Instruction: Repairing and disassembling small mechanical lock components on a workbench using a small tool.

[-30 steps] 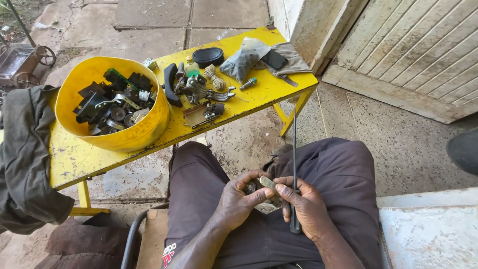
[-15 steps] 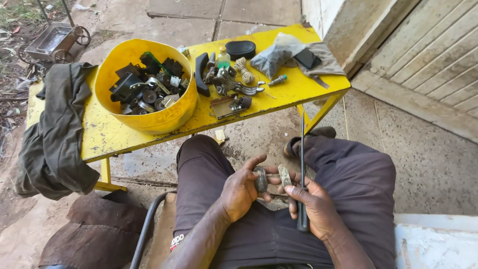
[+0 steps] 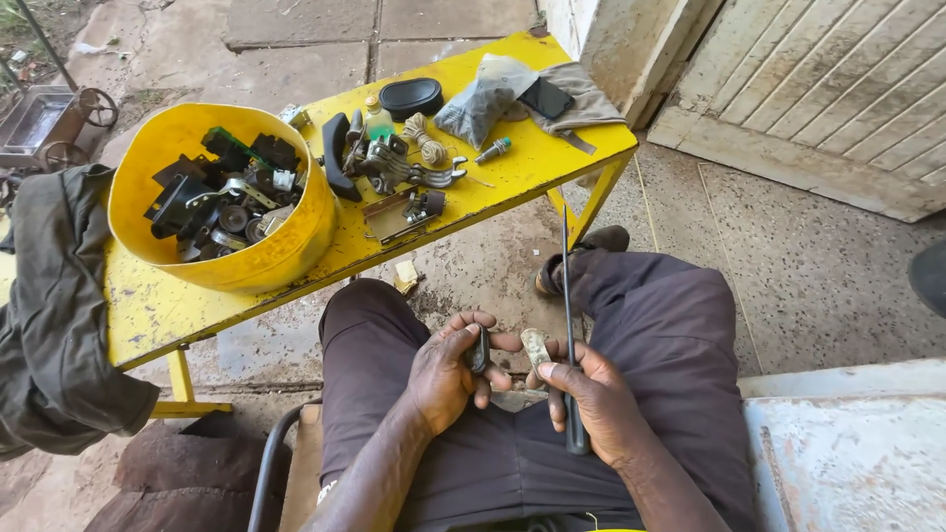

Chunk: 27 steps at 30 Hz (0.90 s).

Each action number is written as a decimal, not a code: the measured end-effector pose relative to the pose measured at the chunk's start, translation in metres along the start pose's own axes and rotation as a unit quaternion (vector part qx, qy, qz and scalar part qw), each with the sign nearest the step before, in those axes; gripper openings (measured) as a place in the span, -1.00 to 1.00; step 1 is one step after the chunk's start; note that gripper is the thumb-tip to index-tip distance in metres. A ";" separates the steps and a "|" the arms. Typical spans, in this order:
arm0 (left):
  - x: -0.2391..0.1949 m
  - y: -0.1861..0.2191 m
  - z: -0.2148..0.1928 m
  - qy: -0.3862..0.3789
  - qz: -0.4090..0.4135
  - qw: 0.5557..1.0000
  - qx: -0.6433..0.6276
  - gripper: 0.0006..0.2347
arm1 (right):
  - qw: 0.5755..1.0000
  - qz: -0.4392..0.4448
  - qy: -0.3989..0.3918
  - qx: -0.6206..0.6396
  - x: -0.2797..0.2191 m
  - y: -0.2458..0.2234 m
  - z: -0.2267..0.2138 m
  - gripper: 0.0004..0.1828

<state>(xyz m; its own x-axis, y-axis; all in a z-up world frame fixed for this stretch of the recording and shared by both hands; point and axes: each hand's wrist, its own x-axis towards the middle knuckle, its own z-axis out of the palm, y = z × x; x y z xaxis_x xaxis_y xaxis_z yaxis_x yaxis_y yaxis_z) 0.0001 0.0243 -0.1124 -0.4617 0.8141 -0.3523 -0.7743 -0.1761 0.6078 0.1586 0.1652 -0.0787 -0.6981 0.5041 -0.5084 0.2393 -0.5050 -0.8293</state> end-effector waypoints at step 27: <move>0.006 -0.003 0.003 0.071 0.019 0.997 -0.021 -0.59 | 0.982 0.075 -0.010 -0.175 -0.007 -0.010 0.030 -0.76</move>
<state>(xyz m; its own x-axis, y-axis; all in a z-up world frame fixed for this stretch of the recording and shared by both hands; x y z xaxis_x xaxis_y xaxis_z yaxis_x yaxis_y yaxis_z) 0.0011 0.0312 -0.1135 -0.5449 0.7202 -0.4295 -0.7717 -0.2306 0.5927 0.1407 0.1458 -0.0595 -0.6495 0.4272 -0.6290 0.5547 -0.2995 -0.7763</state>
